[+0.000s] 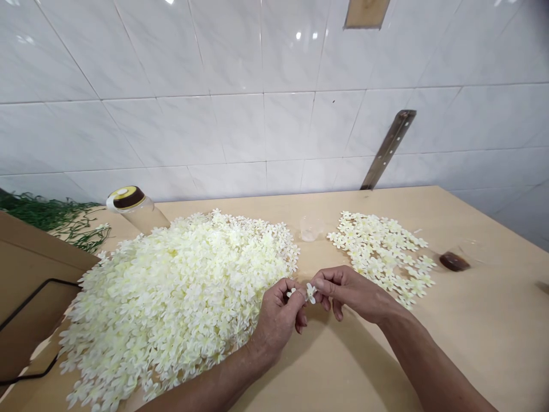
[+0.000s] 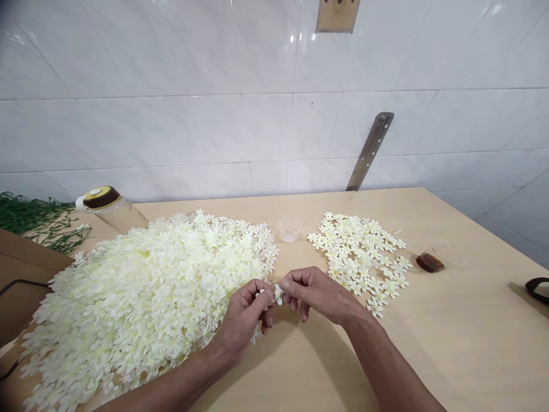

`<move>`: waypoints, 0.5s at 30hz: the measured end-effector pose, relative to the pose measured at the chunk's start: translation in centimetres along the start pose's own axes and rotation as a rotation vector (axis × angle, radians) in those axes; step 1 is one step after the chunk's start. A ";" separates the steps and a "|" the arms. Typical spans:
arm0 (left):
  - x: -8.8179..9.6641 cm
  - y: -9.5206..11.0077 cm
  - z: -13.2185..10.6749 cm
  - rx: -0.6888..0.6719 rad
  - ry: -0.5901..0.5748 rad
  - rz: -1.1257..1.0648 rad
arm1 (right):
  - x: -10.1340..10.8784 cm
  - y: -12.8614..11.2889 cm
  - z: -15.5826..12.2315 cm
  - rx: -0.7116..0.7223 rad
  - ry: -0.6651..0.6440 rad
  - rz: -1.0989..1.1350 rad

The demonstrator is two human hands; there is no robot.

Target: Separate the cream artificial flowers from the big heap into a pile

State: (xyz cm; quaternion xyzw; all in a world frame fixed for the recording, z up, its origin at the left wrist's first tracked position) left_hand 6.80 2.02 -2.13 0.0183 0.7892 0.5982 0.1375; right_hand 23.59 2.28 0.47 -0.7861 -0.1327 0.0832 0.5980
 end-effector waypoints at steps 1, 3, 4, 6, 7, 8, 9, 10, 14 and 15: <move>0.0 0.0 0.0 -0.003 0.001 0.004 | 0.0 0.0 0.0 -0.003 -0.006 0.002; 0.0 0.1 0.1 -0.003 0.001 0.003 | 0.0 -0.1 0.0 -0.008 -0.015 0.006; 0.0 0.2 0.1 0.000 0.001 0.000 | 0.0 -0.2 0.0 -0.005 -0.015 0.007; 0.0 0.2 0.1 0.007 0.002 -0.004 | 0.0 -0.3 -0.1 0.006 -0.012 0.007; 0.0 0.2 0.1 0.010 0.002 -0.004 | 0.0 -0.3 -0.1 0.009 -0.013 0.006; 0.0 0.2 0.1 0.011 0.002 -0.001 | 0.0 -0.4 -0.1 0.011 -0.019 0.004; 0.0 0.2 0.1 0.011 0.002 0.002 | 0.0 -0.3 -0.1 0.009 -0.028 0.003; 0.0 0.1 0.1 0.008 0.002 0.006 | -0.1 -0.3 -0.1 0.006 -0.039 0.003; 0.1 -0.2 0.2 -0.013 0.006 0.033 | -0.3 0.0 0.2 0.002 -0.041 0.010; 0.1 -0.3 0.2 -0.016 0.008 0.036 | -0.3 0.0 0.2 0.005 -0.031 0.010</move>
Point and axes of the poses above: each hand's wrist, its own z-axis towards the middle knuckle, its own x-axis out of the back of the hand, y = z × x, the point moved 3 cm from there along z, towards the middle knuckle, and after that the axes turned 6 degrees about y, right-handed, at the moved point
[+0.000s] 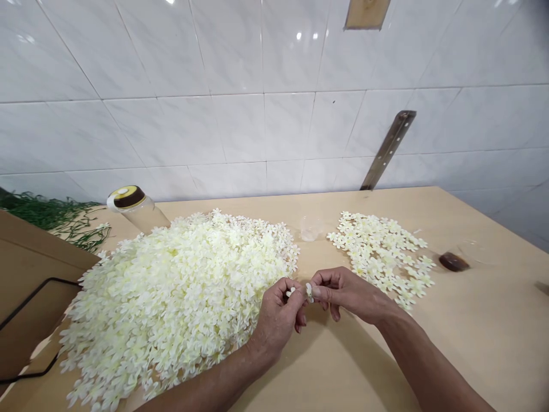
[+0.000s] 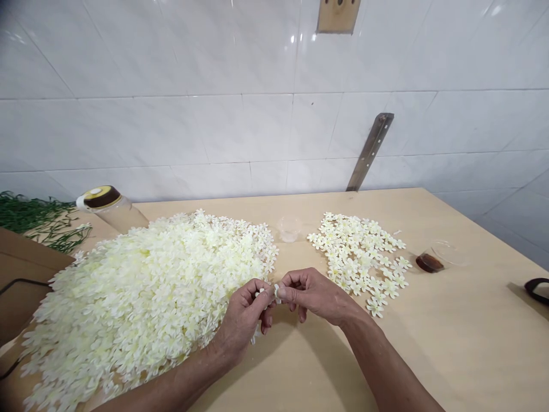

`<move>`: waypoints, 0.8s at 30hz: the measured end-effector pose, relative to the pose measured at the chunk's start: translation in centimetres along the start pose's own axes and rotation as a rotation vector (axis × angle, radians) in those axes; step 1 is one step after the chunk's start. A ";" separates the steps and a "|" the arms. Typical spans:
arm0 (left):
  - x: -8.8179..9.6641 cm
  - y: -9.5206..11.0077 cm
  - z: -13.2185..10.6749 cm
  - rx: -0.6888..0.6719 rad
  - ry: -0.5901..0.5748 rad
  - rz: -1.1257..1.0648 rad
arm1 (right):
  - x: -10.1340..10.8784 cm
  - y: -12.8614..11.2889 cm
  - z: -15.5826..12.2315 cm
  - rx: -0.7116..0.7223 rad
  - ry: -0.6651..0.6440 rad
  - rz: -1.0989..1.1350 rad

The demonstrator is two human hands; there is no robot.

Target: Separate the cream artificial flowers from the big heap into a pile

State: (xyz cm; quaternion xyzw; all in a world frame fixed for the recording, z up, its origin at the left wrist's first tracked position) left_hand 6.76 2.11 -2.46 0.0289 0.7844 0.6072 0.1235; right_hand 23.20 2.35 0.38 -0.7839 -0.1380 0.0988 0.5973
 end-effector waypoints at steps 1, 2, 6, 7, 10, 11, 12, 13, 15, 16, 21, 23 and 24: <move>0.0 0.0 0.0 -0.002 0.003 -0.001 | 0.0 0.1 0.1 0.003 0.011 -0.001; 0.0 0.0 0.0 -0.003 0.005 -0.006 | -0.1 0.1 0.1 0.008 0.022 -0.002; -0.1 0.3 0.0 -0.006 0.022 -0.044 | 0.1 0.1 0.1 0.040 0.059 0.032; -0.1 0.4 -0.1 -0.004 0.033 -0.053 | 0.1 0.1 0.1 0.050 0.067 0.041; -0.2 0.6 -0.1 0.006 0.047 -0.078 | 0.4 -0.1 0.0 0.074 0.084 0.058; -0.2 0.6 -0.1 0.010 0.037 -0.079 | 0.5 -0.1 -0.1 0.078 0.088 0.064; -0.3 0.6 -0.2 0.014 0.020 -0.075 | 0.6 -0.1 -0.1 0.080 0.092 0.070; -0.3 0.6 -0.2 0.019 0.003 -0.069 | 0.7 -0.1 -0.1 0.080 0.097 0.078; -0.5 0.4 -0.3 0.035 -0.031 -0.065 | 0.9 -0.1 0.0 0.075 0.111 0.091; -0.6 0.3 -0.4 0.045 -0.047 -0.067 | 1.0 -0.1 0.0 0.070 0.122 0.097; -1.1 -0.6 -0.8 0.099 -0.125 -0.068 | 1.6 0.0 0.2 0.051 0.228 0.110; -1.3 -0.9 -0.9 0.112 -0.157 -0.071 | 1.8 0.1 0.5 0.044 0.286 0.060; -1.3 -1.0 -0.9 0.114 -0.172 -0.072 | 1.9 0.0 0.7 0.043 0.312 0.015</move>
Point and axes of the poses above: each hand's wrist, its own z-axis towards the middle knuckle, its own x-axis out of the back of the hand, y = z × x, the point moved 3 cm from there along z, towards the middle knuckle, and after that the axes turned 6 degrees about y, right-handed, at the moved point
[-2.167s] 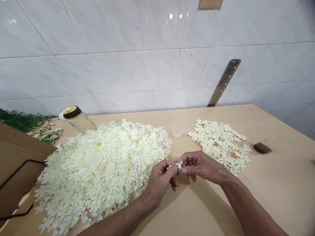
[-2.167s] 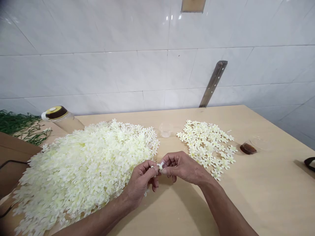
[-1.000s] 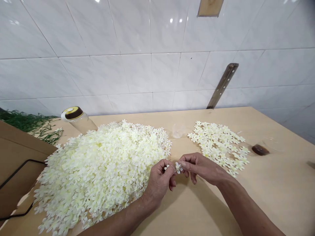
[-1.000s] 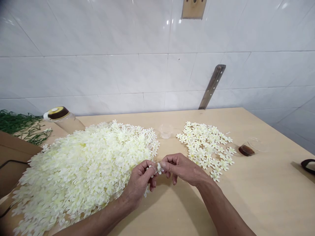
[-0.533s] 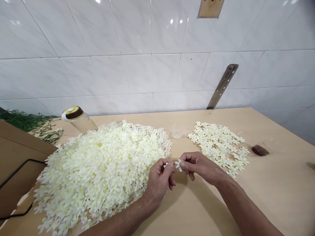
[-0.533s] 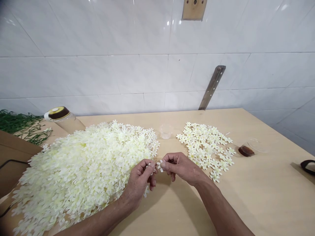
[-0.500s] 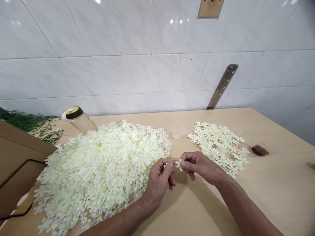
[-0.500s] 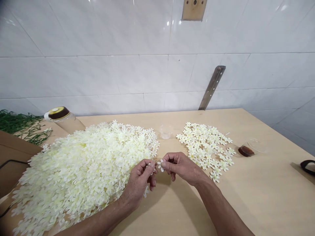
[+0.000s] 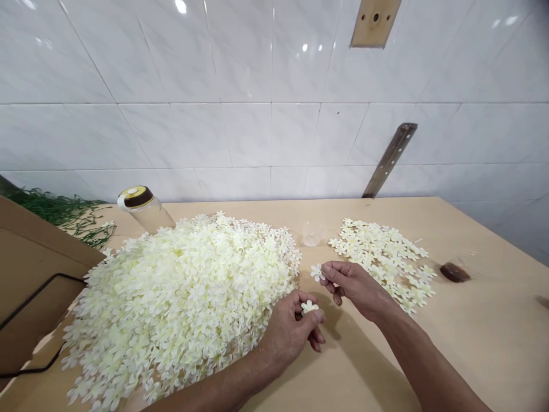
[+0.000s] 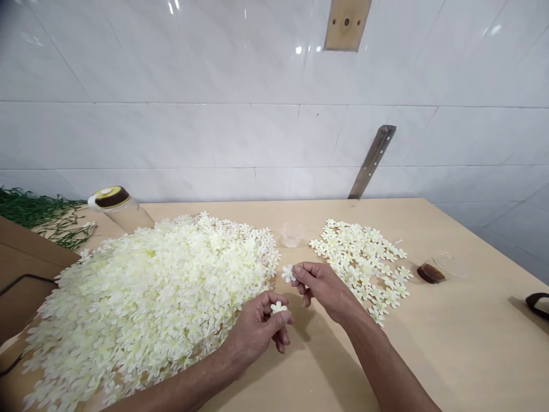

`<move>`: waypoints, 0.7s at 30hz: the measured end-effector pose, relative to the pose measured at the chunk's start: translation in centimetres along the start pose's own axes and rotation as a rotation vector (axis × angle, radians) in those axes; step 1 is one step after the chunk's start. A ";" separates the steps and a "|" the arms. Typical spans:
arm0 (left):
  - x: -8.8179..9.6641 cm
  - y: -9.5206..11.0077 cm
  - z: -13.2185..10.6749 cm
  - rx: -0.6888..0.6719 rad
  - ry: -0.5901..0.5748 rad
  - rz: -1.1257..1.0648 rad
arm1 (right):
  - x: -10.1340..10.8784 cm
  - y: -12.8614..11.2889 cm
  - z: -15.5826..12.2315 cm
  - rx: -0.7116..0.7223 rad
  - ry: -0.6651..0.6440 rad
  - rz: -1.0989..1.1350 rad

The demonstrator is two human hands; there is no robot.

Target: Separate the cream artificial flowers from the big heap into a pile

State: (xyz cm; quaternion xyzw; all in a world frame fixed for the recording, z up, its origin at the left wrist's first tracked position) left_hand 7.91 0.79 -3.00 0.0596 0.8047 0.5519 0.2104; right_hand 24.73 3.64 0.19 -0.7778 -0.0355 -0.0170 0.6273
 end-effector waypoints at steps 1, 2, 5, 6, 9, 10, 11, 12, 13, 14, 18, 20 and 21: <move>0.0 -0.1 0.0 0.001 -0.011 0.003 | -0.1 -0.1 0.3 0.011 0.021 -0.056; 0.0 -0.2 0.1 0.000 -0.020 0.007 | -0.2 -0.3 0.5 0.026 0.039 -0.121; 0.1 -0.2 0.2 -0.014 -0.031 0.025 | -1.3 -1.7 1.2 0.076 0.073 -0.310; 0.2 -0.2 0.3 -0.021 -0.031 0.036 | -1.9 -2.4 1.4 0.093 0.068 -0.353; 0.1 -0.2 0.3 -0.023 -0.017 0.055 | -4.0 -4.5 1.7 0.171 -0.051 -0.352; 0.1 -0.2 0.3 -0.015 -0.011 0.052 | -4.6 -5.1 1.8 0.194 -0.095 -0.306; 0.1 -0.2 0.4 -0.007 -0.005 0.041 | -5.0 -5.5 1.9 0.222 -0.112 -0.260; 0.2 -0.1 0.5 -0.006 0.003 0.025 | -5.1 -5.8 2.0 0.245 -0.103 -0.227; 0.3 0.0 0.6 -0.017 0.009 0.006 | -5.0 -5.8 2.1 0.262 -0.068 -0.216; 0.4 0.2 0.7 -0.037 0.014 -0.008 | -4.7 -5.5 2.2 0.269 -0.020 -0.228; 1.4 1.3 1.3 -0.144 0.068 0.011 | -2.6 -2.9 2.2 0.179 0.097 -0.298; 1.8 1.6 1.5 -0.165 0.101 0.032 | -1.8 -1.6 1.7 0.132 0.084 -0.257; 1.9 1.7 1.6 -0.170 0.109 0.038 | -1.6 -1.1 1.3 0.120 0.063 -0.235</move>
Point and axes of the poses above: each hand's wrist, its own z-axis towards the middle knuckle, its own x-axis out of the back of the hand, y = z × x, the point moved 3 cm from there along z, towards the middle knuckle, and after that the axes turned 6 degrees about y, right-handed, at the moved point
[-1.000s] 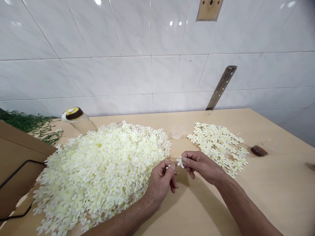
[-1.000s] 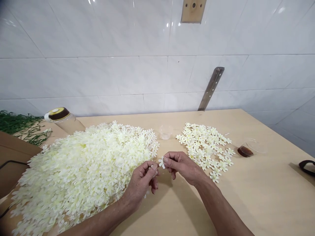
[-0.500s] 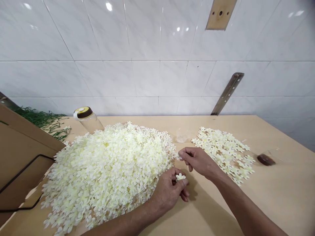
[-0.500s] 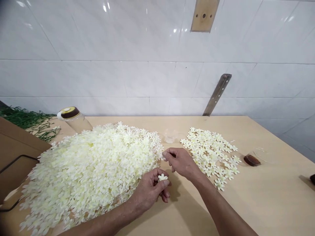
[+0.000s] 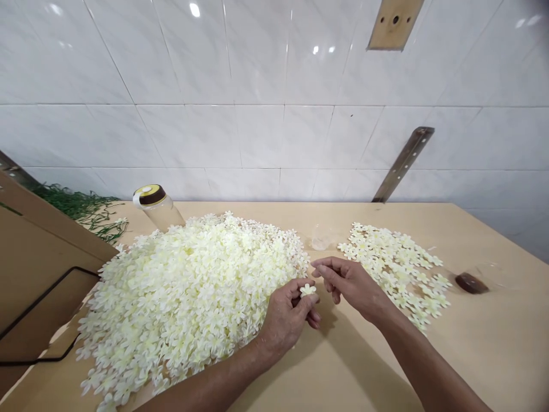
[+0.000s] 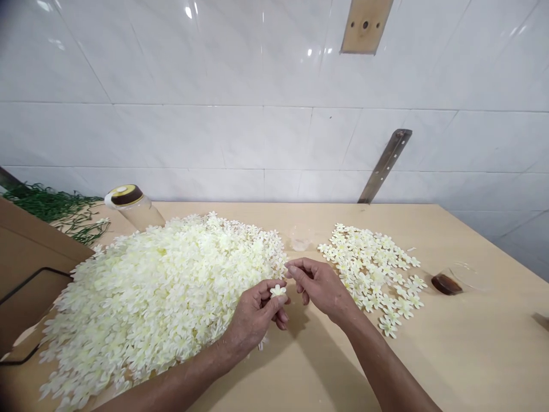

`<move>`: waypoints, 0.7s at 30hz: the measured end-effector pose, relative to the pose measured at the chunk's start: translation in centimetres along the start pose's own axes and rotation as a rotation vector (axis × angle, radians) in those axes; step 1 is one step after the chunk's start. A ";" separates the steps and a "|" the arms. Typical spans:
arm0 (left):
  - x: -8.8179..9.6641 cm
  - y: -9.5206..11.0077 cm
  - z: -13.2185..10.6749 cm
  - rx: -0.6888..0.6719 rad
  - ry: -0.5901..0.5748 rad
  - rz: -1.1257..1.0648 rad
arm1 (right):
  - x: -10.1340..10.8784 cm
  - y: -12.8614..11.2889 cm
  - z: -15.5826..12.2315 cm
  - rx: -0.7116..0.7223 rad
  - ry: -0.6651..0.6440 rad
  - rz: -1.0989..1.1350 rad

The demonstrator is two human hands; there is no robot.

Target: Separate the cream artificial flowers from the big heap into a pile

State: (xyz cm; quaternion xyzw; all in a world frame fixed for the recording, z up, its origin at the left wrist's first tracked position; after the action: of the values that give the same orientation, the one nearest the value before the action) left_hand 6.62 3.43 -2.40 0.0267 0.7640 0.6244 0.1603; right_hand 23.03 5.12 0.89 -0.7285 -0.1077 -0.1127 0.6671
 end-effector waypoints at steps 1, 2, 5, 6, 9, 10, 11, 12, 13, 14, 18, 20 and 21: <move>0.1 0.0 0.0 -0.004 0.002 0.005 | 0.0 0.3 -0.4 -0.007 -0.031 0.015; 0.1 0.0 0.0 -0.008 -0.002 0.010 | -0.1 0.5 -0.8 -0.010 -0.069 0.025; 0.0 0.0 -0.3 -0.018 -0.008 0.015 | -0.4 0.6 -1.9 -0.012 -0.150 0.045; -0.1 0.0 -0.4 -0.020 -0.022 0.016 | -0.5 0.5 -2.2 -0.008 -0.162 0.050; -0.4 0.1 -0.7 -0.026 -0.092 0.017 | -0.4 0.3 -2.9 0.008 -0.195 0.055; -0.5 0.2 -0.8 -0.021 -0.110 0.011 | -0.4 0.2 -3.2 0.012 -0.196 0.052; -0.5 0.2 -0.8 -0.008 -0.117 -0.003 | -0.3 0.1 -3.4 0.024 -0.184 0.044; -0.6 0.3 -0.8 0.013 -0.120 -0.024 | -0.2 0.1 -3.5 0.043 -0.160 0.029; -0.6 0.3 -0.8 0.037 -0.121 -0.050 | -0.2 0.0 -3.7 0.068 -0.132 0.008; -0.6 0.3 -0.8 0.060 -0.124 -0.082 | -0.2 -0.1 -3.8 0.097 -0.106 -0.014; -0.7 0.5 -0.7 0.109 -0.123 -0.194 | -0.8 0.1 -3.9 0.179 -0.046 -0.072; -0.7 0.5 -0.7 0.140 -0.110 -0.221 | -1.1 0.4 -3.8 0.219 -0.016 -0.112; -0.6 0.5 -0.6 0.160 -0.102 -0.223 | -1.2 0.5 -3.8 0.244 -0.006 -0.141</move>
State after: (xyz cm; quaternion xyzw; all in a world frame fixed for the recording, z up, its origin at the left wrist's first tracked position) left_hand 6.96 2.81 -1.70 -0.0141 0.8004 0.5376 0.2646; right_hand 21.96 1.32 0.36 -0.6330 -0.1735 -0.1433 0.7407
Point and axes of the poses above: each hand's wrist, its own z-axis towards the middle knuckle, its own x-axis out of the back of the hand, y = z × x, the point moved 3 cm from there along z, towards the middle knuckle, and after that the axes turned 6 degrees about y, right-handed, at the moved point
